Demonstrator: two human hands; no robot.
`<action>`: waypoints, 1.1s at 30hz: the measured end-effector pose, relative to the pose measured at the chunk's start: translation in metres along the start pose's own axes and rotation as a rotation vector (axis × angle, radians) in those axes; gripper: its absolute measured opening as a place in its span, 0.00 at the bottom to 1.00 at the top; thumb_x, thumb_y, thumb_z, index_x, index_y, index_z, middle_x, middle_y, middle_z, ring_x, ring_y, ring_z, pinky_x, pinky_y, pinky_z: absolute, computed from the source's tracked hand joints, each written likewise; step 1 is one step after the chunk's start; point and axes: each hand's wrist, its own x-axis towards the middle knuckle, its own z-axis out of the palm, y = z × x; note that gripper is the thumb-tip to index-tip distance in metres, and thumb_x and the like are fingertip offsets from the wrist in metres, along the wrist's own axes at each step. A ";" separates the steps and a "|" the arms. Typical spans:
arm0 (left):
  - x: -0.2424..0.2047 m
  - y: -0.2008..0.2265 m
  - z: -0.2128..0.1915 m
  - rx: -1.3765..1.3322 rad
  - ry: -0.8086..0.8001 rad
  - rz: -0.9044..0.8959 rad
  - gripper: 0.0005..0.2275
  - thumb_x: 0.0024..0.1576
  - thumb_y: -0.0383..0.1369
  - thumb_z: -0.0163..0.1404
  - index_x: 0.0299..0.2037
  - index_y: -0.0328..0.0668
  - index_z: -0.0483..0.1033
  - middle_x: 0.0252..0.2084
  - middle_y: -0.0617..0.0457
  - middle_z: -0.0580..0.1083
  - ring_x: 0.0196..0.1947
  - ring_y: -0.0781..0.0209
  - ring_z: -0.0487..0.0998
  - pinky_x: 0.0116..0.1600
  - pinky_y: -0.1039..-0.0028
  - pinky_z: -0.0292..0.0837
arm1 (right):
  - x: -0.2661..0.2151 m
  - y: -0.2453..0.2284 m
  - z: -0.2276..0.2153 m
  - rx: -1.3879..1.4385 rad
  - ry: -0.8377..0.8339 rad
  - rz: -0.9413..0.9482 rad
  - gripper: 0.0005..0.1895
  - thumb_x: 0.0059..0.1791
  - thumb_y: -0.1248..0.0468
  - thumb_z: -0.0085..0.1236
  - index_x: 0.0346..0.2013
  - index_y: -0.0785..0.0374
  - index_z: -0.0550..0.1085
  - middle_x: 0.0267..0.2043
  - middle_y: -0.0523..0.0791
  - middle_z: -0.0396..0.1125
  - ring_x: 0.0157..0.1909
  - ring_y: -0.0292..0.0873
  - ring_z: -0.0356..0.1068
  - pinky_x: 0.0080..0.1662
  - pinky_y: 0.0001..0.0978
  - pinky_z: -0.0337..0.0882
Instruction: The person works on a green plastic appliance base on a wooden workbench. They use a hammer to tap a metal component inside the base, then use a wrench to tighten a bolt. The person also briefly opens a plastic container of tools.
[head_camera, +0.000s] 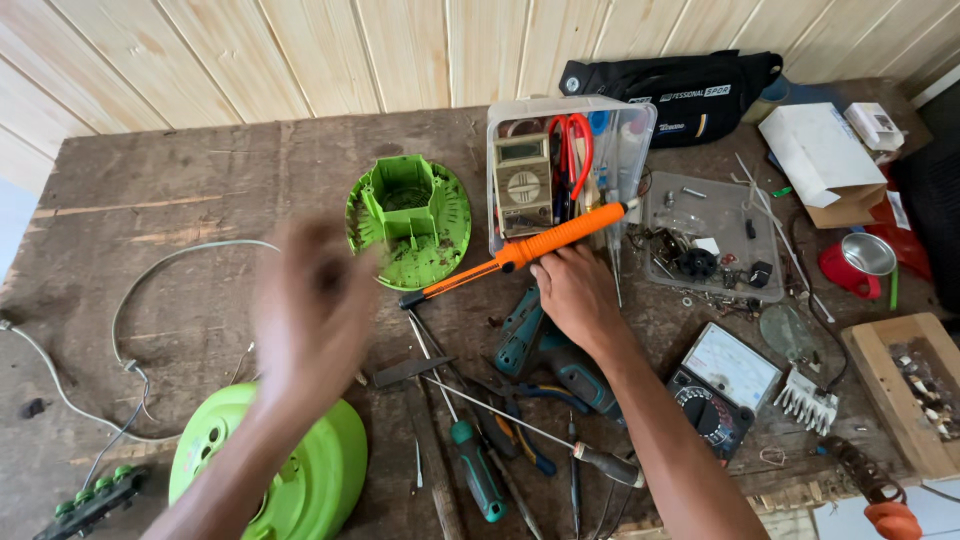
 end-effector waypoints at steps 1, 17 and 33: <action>0.020 0.004 0.028 0.001 0.000 0.002 0.16 0.66 0.42 0.61 0.58 0.45 0.74 0.48 0.52 0.79 0.36 0.60 0.80 0.39 0.64 0.76 | -0.001 0.002 0.002 0.001 0.002 0.000 0.11 0.61 0.58 0.57 0.48 0.60 0.83 0.45 0.45 0.79 0.50 0.53 0.73 0.51 0.53 0.75; 0.135 -0.023 0.212 0.106 -0.330 0.253 0.21 0.67 0.38 0.49 0.72 0.67 0.72 0.50 0.36 0.85 0.52 0.26 0.85 0.59 0.37 0.79 | 0.054 -0.060 -0.085 0.305 0.242 0.094 0.34 0.56 0.65 0.63 0.73 0.77 0.63 0.58 0.69 0.69 0.56 0.76 0.74 0.48 0.68 0.76; 0.140 -0.027 0.206 0.028 -0.353 0.264 0.20 0.68 0.40 0.49 0.72 0.63 0.72 0.51 0.34 0.84 0.52 0.23 0.84 0.59 0.35 0.79 | -0.025 -0.004 -0.096 0.976 0.673 0.451 0.33 0.64 0.66 0.62 0.78 0.76 0.57 0.70 0.71 0.62 0.74 0.71 0.64 0.69 0.72 0.65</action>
